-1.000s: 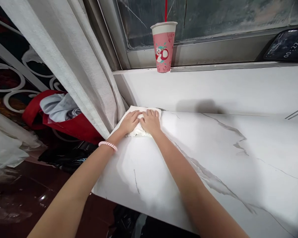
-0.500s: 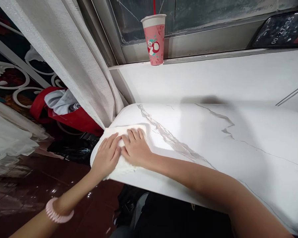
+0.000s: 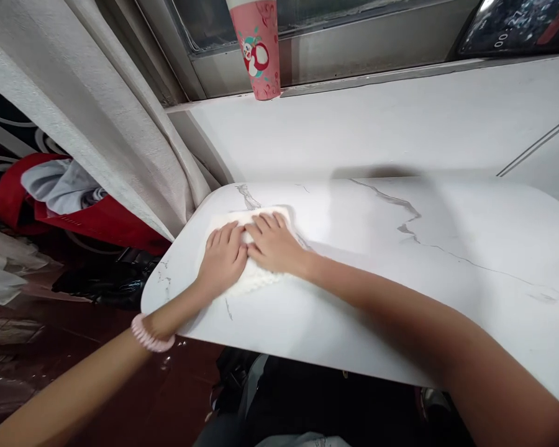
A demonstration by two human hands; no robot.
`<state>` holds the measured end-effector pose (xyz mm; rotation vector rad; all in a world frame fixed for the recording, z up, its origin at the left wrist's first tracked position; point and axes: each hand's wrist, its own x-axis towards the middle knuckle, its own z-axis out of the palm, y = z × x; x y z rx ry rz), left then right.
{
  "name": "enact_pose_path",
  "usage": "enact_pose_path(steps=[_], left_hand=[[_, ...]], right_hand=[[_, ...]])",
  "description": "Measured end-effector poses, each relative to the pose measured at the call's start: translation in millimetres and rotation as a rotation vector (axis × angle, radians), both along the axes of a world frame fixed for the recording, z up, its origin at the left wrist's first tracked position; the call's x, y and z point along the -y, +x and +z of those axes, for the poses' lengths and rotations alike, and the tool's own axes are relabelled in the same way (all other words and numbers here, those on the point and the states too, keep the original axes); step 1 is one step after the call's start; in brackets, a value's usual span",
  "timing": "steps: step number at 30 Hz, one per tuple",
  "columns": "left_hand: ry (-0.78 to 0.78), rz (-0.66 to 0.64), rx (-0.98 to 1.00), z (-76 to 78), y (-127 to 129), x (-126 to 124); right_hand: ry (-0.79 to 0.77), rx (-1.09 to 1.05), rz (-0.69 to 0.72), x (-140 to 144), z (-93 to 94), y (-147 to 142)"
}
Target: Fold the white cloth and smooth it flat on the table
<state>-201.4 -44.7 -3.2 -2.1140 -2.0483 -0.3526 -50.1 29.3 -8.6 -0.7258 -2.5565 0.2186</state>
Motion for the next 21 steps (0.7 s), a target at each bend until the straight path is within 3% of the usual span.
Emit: enact_pose_path(steps=[6, 10, 14, 21], left_hand=[[0.015, -0.104, 0.126, 1.3, 16.7, -129.3], [0.023, -0.184, 0.138, 3.3, 39.8, -192.7], [0.033, -0.109, 0.112, 3.3, 54.6, -218.5], [0.074, -0.115, 0.136, -2.4, 53.0, -217.4]], right_hand=[[-0.004, 0.018, -0.216, -94.9, -3.2, 14.6], [-0.017, -0.011, -0.362, -143.8, -4.7, 34.9], [-0.06, -0.072, -0.365, -167.8, -5.3, 48.2], [-0.06, -0.079, -0.352, -166.7, -5.8, 50.5]])
